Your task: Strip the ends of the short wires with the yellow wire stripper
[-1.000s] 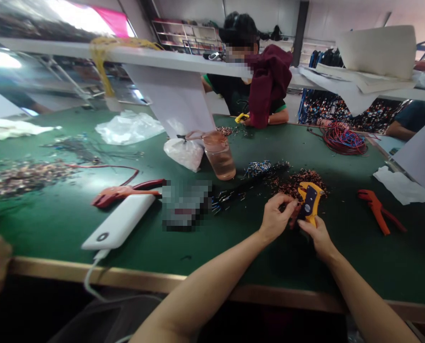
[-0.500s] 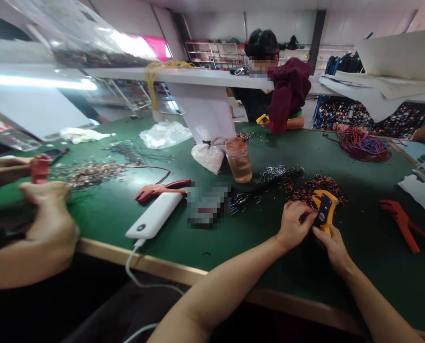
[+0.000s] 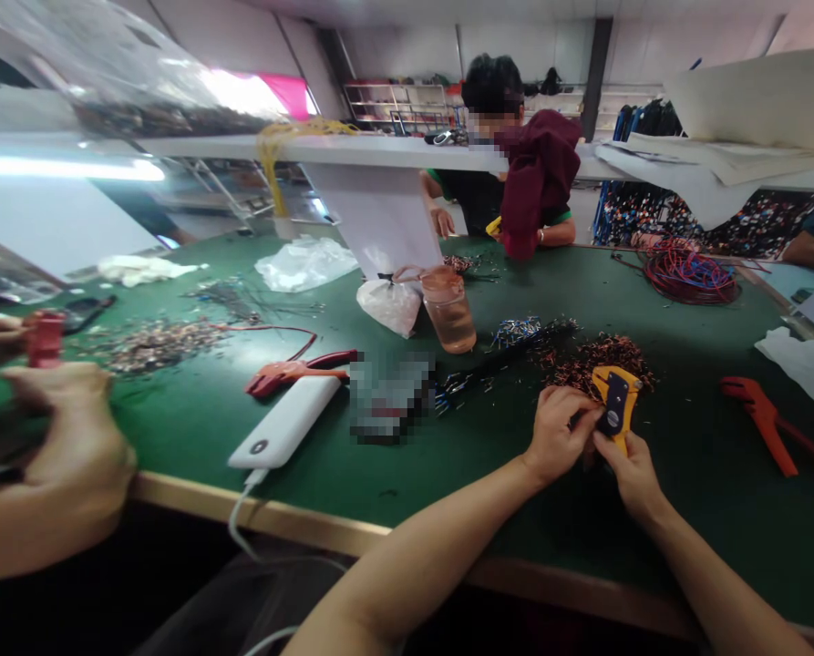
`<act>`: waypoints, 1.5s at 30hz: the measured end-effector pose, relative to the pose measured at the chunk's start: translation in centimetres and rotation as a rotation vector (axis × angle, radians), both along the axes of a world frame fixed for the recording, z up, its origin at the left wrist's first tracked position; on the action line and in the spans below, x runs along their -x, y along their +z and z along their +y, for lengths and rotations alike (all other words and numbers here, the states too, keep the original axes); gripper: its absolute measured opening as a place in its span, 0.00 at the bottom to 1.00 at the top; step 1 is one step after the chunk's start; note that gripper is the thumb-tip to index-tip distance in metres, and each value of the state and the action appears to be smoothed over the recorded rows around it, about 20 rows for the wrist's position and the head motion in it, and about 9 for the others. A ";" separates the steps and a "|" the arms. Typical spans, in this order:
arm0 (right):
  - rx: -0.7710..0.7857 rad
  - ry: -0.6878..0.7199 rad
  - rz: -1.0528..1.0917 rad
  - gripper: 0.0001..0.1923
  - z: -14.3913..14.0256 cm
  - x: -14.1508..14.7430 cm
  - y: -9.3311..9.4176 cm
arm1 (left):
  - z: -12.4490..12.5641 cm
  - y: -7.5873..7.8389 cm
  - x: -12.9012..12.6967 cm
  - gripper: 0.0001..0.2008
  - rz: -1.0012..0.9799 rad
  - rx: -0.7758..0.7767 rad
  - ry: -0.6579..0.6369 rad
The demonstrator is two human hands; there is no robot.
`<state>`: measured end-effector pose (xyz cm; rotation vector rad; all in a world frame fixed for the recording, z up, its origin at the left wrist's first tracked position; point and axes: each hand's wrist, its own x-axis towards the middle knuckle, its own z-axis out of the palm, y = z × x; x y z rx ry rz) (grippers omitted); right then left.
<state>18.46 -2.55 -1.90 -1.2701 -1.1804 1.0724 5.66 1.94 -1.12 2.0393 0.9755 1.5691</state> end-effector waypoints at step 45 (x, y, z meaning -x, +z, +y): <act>-0.161 -0.666 0.463 0.18 3.8 -4.4 0.8 | 6.9 0.7 -3.0 0.06 0.691 0.181 -0.030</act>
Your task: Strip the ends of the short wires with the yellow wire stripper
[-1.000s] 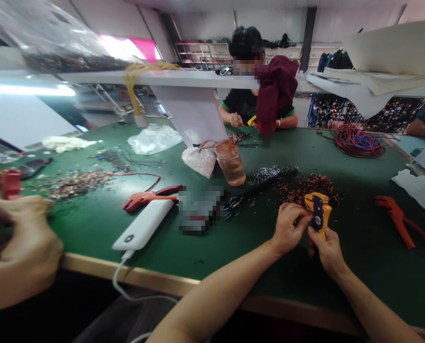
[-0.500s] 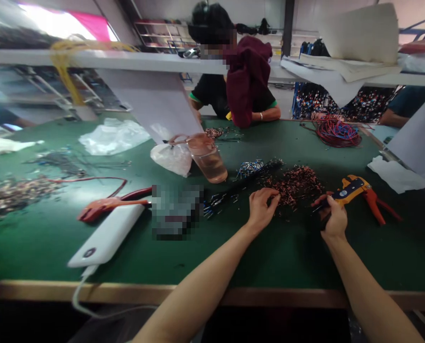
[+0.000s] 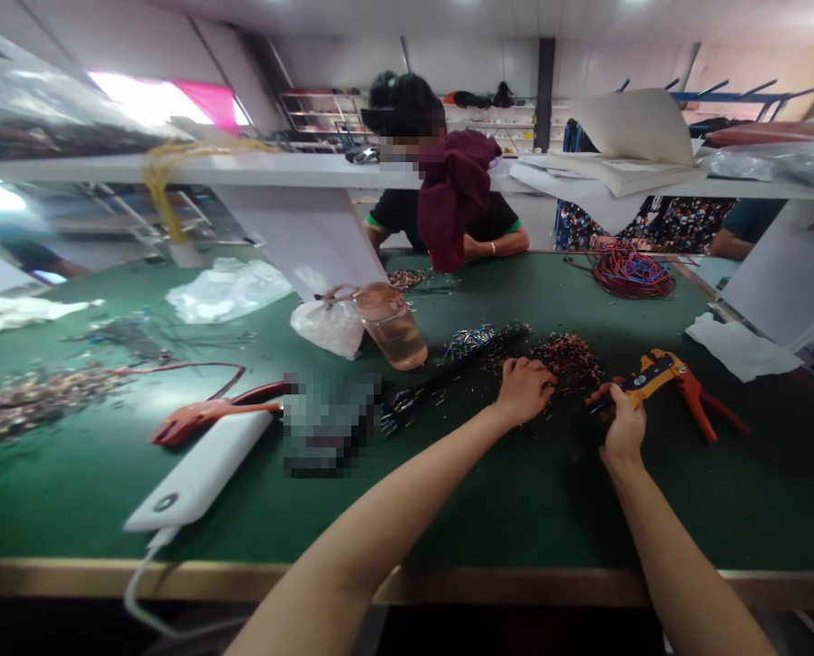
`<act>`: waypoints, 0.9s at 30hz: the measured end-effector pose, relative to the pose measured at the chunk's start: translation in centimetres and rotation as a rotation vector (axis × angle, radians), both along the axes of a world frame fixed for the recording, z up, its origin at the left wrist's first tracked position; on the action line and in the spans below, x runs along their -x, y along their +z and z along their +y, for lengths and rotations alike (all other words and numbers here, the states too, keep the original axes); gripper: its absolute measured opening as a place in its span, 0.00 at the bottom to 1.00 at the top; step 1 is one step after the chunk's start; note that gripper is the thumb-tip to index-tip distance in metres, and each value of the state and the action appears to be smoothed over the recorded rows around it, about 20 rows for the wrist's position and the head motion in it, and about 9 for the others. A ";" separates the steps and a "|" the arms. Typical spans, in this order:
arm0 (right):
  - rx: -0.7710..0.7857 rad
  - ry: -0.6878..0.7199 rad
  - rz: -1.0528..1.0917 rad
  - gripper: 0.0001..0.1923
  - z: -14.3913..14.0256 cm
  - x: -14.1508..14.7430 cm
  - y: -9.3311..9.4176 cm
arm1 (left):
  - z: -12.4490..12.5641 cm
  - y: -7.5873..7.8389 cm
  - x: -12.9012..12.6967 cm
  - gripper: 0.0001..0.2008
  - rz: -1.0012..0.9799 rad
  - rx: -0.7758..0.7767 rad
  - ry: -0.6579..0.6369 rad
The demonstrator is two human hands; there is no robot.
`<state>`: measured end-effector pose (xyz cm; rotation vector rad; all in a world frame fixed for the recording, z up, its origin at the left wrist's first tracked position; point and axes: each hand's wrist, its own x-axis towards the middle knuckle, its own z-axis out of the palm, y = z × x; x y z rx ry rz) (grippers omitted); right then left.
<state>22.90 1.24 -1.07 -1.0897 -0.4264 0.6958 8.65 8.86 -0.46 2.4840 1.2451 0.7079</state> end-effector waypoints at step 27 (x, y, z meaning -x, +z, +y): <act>0.255 0.421 -0.008 0.25 -2.1 2.6 -1.0 | -3.9 -1.2 5.5 0.01 -0.541 0.073 0.144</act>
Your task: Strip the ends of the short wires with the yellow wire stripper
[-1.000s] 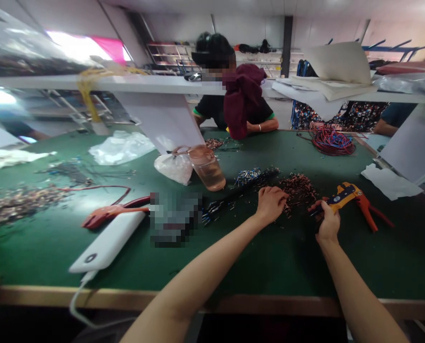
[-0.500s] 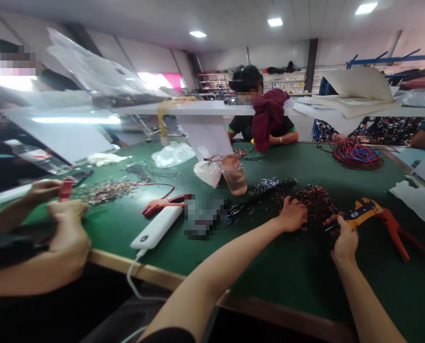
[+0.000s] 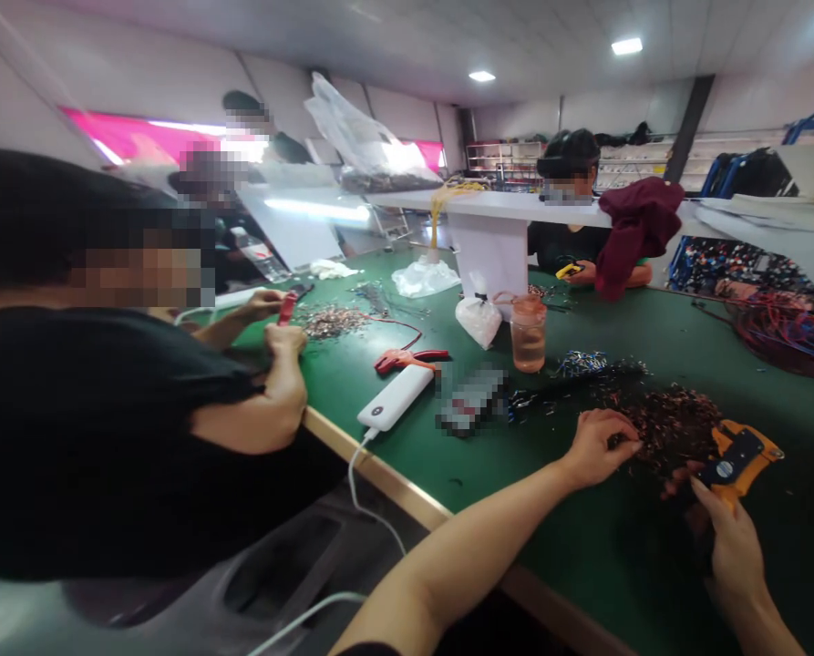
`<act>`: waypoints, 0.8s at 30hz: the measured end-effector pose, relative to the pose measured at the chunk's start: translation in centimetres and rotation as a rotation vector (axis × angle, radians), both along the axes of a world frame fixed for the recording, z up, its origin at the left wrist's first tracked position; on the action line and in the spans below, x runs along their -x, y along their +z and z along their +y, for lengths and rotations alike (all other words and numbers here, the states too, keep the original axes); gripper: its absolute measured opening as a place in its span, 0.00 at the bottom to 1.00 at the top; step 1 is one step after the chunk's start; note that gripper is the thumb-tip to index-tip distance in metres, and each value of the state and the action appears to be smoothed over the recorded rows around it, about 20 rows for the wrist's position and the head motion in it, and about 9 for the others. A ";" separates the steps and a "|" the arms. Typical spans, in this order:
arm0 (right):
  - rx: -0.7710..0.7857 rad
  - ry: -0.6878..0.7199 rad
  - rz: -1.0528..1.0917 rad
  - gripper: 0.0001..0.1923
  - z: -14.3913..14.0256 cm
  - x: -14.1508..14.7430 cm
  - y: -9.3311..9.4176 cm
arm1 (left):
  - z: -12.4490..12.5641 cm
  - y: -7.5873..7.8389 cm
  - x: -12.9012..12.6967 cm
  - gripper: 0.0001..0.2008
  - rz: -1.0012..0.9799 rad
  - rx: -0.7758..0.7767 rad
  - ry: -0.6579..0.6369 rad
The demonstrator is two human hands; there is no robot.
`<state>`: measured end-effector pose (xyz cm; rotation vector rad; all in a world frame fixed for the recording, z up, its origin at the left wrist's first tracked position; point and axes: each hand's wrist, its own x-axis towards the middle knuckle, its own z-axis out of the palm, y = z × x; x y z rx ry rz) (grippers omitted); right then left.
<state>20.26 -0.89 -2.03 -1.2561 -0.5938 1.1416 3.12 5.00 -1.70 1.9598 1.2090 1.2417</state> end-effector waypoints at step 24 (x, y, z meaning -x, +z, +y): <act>0.153 0.289 -0.198 0.21 -0.9 -2.0 -2.1 | -0.7 -0.6 -0.6 0.10 -0.104 0.180 -0.324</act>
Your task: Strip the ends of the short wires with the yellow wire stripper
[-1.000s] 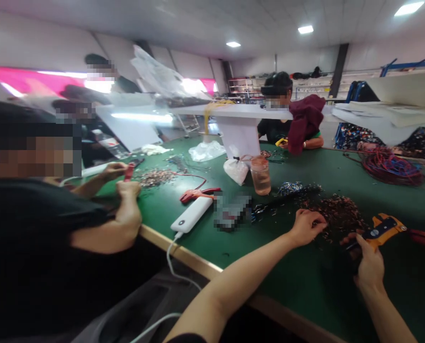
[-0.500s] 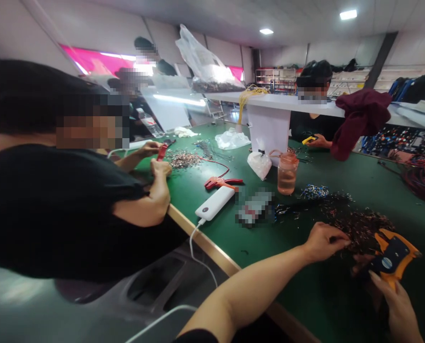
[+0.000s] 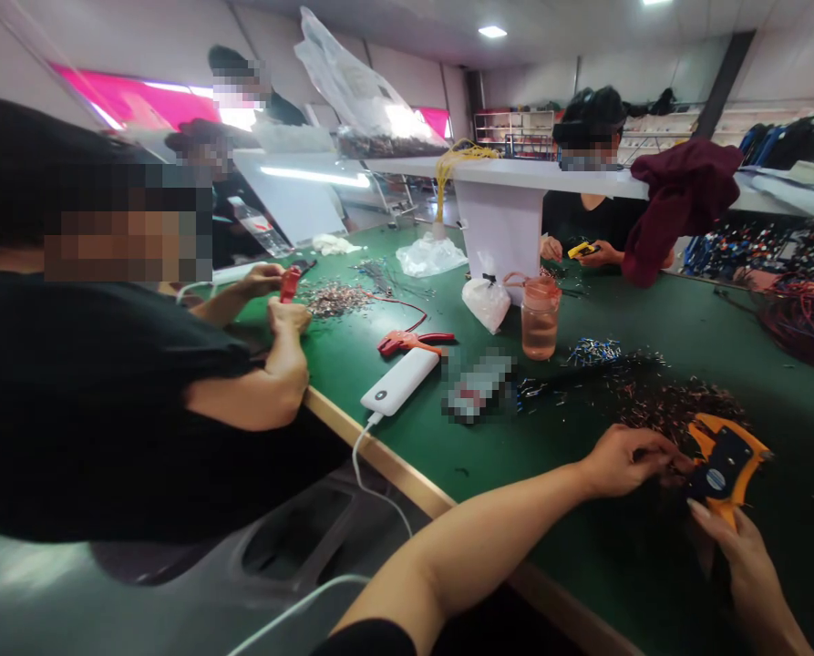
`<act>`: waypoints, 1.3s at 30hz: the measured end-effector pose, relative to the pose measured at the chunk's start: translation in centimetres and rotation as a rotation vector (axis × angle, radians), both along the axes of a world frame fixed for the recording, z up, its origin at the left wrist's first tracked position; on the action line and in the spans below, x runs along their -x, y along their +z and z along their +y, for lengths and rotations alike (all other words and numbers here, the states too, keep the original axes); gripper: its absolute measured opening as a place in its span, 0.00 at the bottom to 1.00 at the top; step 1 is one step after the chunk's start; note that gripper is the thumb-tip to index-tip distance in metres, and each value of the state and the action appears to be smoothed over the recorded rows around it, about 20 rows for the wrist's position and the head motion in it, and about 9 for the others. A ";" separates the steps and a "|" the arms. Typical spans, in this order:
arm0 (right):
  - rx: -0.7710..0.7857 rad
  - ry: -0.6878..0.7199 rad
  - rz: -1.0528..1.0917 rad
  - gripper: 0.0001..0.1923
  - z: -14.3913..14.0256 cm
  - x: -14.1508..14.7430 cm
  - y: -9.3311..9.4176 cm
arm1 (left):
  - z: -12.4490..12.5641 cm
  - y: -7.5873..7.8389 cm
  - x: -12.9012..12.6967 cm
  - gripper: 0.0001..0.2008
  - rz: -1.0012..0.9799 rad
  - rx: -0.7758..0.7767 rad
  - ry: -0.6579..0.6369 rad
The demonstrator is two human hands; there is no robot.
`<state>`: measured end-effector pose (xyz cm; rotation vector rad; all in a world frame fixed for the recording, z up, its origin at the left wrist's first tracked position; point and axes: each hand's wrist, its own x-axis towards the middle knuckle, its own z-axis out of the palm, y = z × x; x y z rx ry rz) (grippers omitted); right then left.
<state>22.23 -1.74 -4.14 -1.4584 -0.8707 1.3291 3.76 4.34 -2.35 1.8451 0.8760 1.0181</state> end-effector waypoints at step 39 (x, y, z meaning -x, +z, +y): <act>-0.086 0.000 0.264 0.20 -0.6 2.6 2.4 | -0.7 0.9 0.2 0.06 0.138 -0.020 0.281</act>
